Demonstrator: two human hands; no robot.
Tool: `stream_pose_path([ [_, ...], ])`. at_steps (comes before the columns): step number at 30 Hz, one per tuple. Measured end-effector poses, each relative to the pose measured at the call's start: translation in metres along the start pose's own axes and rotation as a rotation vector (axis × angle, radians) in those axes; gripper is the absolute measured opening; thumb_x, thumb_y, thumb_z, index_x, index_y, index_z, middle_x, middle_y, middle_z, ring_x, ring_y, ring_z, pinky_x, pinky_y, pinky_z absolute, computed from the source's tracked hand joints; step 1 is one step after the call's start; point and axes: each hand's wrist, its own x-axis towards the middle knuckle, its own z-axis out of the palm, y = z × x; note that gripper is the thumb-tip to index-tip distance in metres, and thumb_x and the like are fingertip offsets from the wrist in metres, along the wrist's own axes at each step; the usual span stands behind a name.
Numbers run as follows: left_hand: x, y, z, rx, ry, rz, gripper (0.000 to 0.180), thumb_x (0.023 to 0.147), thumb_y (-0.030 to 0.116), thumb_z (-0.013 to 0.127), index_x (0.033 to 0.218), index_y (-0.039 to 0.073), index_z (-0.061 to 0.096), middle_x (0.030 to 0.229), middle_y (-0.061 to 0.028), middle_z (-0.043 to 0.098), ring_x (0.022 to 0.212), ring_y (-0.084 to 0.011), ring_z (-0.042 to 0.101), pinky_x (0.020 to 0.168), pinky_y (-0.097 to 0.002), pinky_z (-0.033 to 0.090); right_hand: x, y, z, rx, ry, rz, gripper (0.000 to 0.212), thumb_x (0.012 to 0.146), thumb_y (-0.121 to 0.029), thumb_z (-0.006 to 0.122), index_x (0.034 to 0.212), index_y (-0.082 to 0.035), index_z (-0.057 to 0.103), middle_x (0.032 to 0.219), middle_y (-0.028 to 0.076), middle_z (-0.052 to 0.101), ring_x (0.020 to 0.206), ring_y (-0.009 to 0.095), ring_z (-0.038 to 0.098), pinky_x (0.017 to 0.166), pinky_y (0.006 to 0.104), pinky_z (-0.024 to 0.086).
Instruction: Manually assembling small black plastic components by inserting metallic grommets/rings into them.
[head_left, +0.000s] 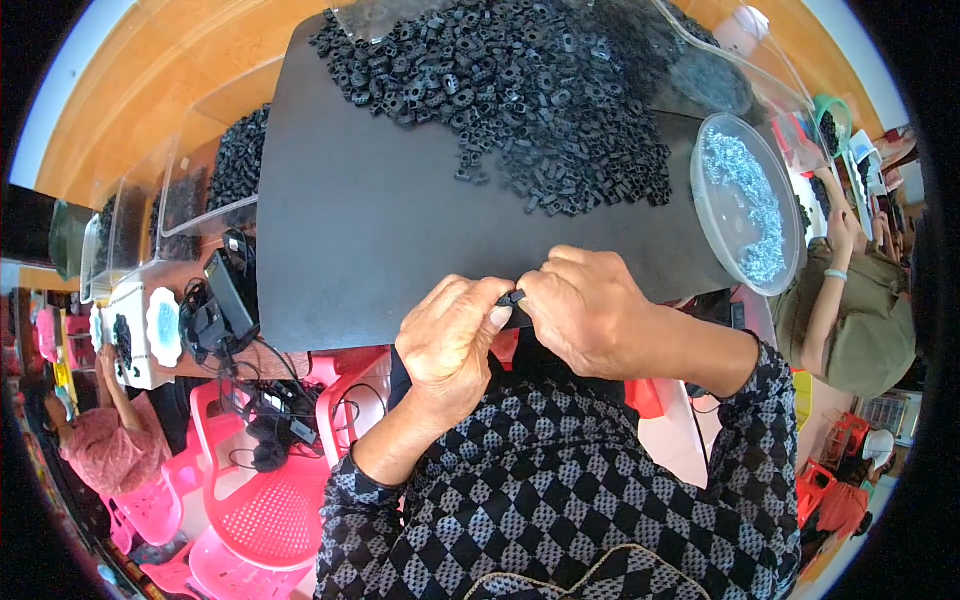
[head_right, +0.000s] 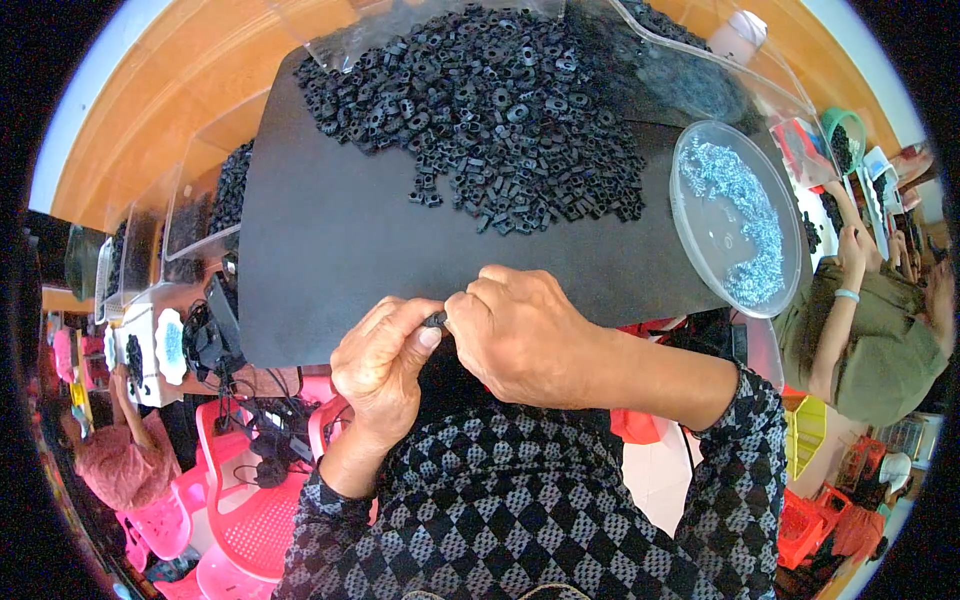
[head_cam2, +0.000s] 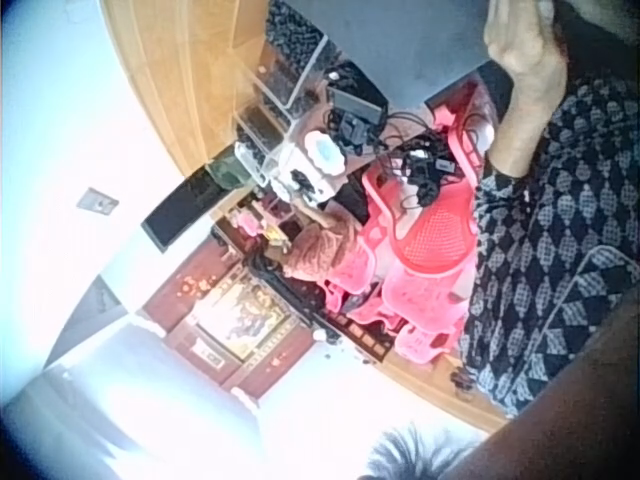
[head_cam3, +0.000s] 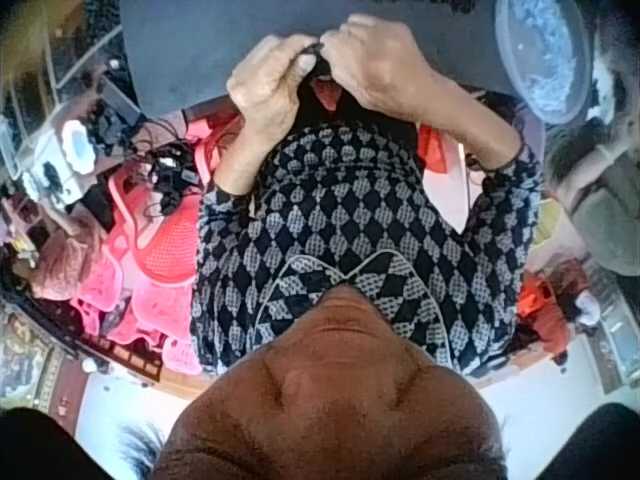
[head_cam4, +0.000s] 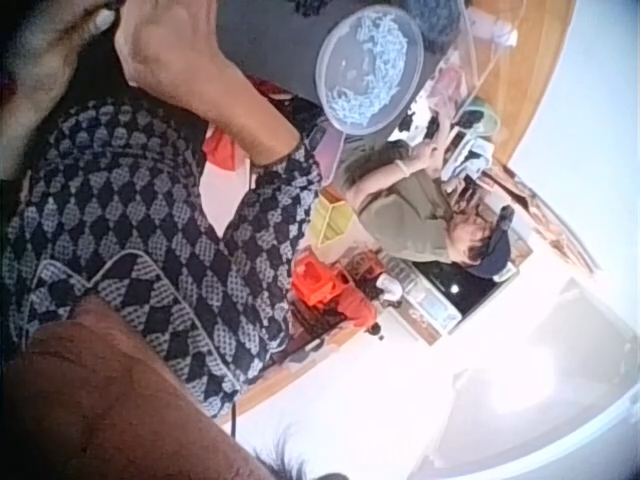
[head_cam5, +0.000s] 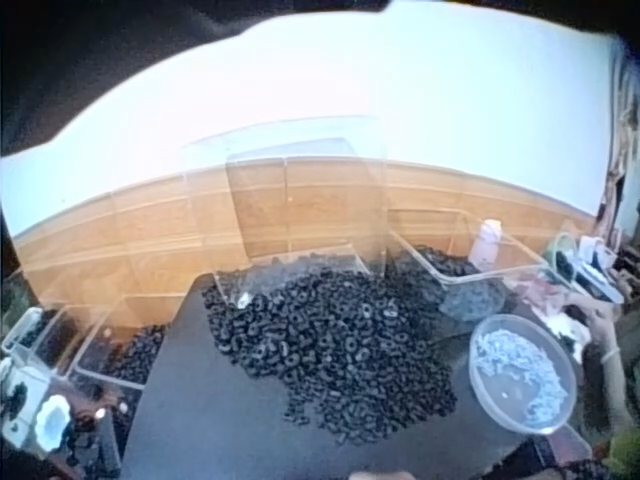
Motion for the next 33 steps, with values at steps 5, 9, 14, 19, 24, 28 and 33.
stream_pose_path([
  [5,-0.002,0.004,0.004,0.031,0.018,-0.002,0.019,0.069,-0.006,0.067,0.087,-0.006,0.062,0.067,-0.012,0.058,0.056,-0.0247,0.056,0.051,-0.0326,0.044,-0.003,-0.002,0.006,-0.063,0.085,-0.027,0.017,0.066,-0.005,0.064,0.073,-0.003,0.049,0.065,0.008,0.046,0.059,0.024,0.05,0.05,0.0346,0.043],
  [9,-0.002,0.001,0.006,0.079,0.032,0.059,0.023,0.064,-0.009,0.066,0.087,-0.007,0.062,0.066,-0.0118,0.056,0.055,-0.0248,0.056,0.05,-0.0324,0.044,-0.001,0.0,0.004,-0.105,0.056,-0.07,0.017,0.064,-0.005,0.062,0.074,-0.001,0.049,0.064,0.009,0.045,0.057,0.023,0.048,0.051,0.0335,0.043],
  [14,-0.007,-0.005,0.011,0.091,0.035,0.097,0.024,0.063,-0.01,0.066,0.086,-0.006,0.062,0.065,-0.0114,0.056,0.054,-0.0245,0.055,0.049,-0.0319,0.043,-0.004,-0.001,0.006,-0.174,0.024,-0.083,0.017,0.063,-0.006,0.061,0.073,-0.001,0.048,0.064,0.008,0.046,0.057,0.022,0.048,0.052,0.0335,0.043],
  [19,-0.003,-0.001,0.008,0.08,-0.007,0.006,0.022,0.065,-0.009,0.067,0.086,-0.005,0.062,0.065,-0.0108,0.057,0.054,-0.0242,0.054,0.049,-0.0322,0.043,-0.006,0.002,0.006,-0.131,-0.008,0.007,0.015,0.066,-0.006,0.061,0.073,-0.002,0.049,0.063,0.009,0.048,0.059,0.024,0.051,0.054,0.0356,0.045],
  [24,-0.002,-0.002,0.001,0.031,-0.055,0.001,0.015,0.073,0.004,0.07,0.085,-0.002,0.064,0.062,-0.0082,0.053,0.054,-0.0199,0.051,0.05,-0.0299,0.04,-0.004,0.006,-0.005,0.09,-0.189,0.038,0.014,0.071,-0.007,0.062,0.074,-0.002,0.05,0.068,0.014,0.055,0.064,0.03,0.056,0.057,0.0398,0.046],
  [28,0.0,0.0,-0.003,-0.005,-0.115,0.044,0.019,0.067,-0.009,0.066,0.086,-0.006,0.062,0.069,-0.0124,0.059,0.055,-0.0247,0.055,0.051,-0.0327,0.043,-0.004,0.003,-0.007,0.093,-0.197,0.062,0.014,0.07,-0.006,0.062,0.074,-0.002,0.05,0.068,0.014,0.056,0.064,0.03,0.057,0.056,0.0404,0.046],
  [33,0.001,0.005,-0.006,0.042,-0.081,0.019,0.022,0.065,-0.012,0.064,0.086,-0.007,0.061,0.067,-0.0124,0.058,0.054,-0.0247,0.054,0.049,-0.0324,0.043,-0.003,-0.002,0.003,0.019,-0.003,-0.004,0.016,0.068,-0.006,0.063,0.073,-0.003,0.048,0.063,0.01,0.049,0.058,0.027,0.053,0.051,0.0365,0.044],
])
